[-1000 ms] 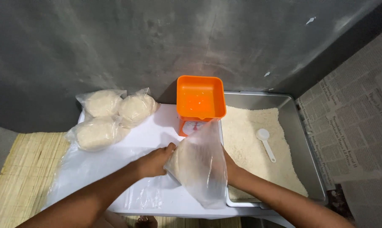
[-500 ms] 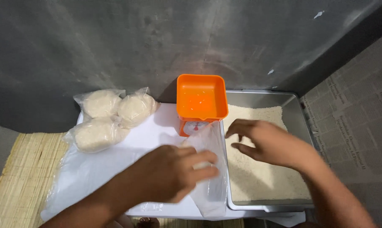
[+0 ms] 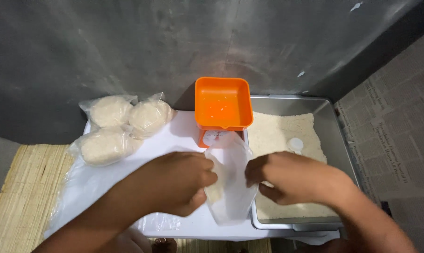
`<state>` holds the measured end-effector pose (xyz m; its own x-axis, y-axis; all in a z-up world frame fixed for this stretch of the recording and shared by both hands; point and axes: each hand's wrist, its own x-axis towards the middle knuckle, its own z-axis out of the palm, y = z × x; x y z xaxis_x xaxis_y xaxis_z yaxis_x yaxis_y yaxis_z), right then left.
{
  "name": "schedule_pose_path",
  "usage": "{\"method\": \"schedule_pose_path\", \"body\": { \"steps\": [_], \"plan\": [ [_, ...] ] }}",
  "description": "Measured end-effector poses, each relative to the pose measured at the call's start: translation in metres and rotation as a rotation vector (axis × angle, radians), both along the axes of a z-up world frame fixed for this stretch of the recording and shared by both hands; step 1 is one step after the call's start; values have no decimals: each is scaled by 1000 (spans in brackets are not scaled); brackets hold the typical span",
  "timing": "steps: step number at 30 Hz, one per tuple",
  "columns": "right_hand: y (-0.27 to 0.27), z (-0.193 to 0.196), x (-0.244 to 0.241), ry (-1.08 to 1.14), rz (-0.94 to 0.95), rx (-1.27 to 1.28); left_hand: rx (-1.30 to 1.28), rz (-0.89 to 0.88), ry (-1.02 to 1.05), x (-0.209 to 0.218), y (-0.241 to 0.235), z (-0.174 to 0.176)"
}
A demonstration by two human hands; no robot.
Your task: Scooping rice from a tray into plastic bags and weighing them on a scale.
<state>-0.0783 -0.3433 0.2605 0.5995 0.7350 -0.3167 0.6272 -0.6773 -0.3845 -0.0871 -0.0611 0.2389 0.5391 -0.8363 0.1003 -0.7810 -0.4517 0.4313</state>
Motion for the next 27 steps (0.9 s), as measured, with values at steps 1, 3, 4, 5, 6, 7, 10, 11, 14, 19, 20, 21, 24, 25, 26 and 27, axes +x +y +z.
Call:
{"method": "schedule_pose_path", "body": {
  "steps": [1,3,4,5,6,7,10,11,14,19,20,21,24,25,26,27],
  "plan": [
    [-2,0,4,3,3,0,0,3,3,4,5,1],
    [-7,0,10,-107,14,68,-36,69,6,12,13,4],
    [-9,1,11,-107,14,68,-36,69,6,14,17,7],
    [-10,3,12,-126,16,131,-40,114,-29,16,21,11],
    [-12,5,14,-145,18,193,-44,158,-64,20,25,15],
    [-12,7,16,-146,17,192,-45,157,-65,20,27,20],
    [-13,9,21,-154,-56,182,93,274,-18,21,31,26],
    [-14,8,23,-160,-35,195,80,281,-7,22,32,23],
    [-22,4,32,-120,8,300,126,291,15,25,32,24],
    [-60,-5,60,-64,-36,703,182,315,50,20,32,25],
    [-71,-10,69,-98,-223,650,178,352,34,17,31,27],
    [-82,-16,76,-131,-409,592,174,389,17,15,30,30],
    [-124,-79,112,24,-767,-251,175,387,7,17,32,28],
    [-131,-93,109,24,-775,-250,176,380,6,17,32,29],
    [-138,-106,106,180,-814,-454,189,384,17,17,32,30],
    [-144,-120,103,338,-845,-658,202,388,29,16,32,31]
  ]
}}
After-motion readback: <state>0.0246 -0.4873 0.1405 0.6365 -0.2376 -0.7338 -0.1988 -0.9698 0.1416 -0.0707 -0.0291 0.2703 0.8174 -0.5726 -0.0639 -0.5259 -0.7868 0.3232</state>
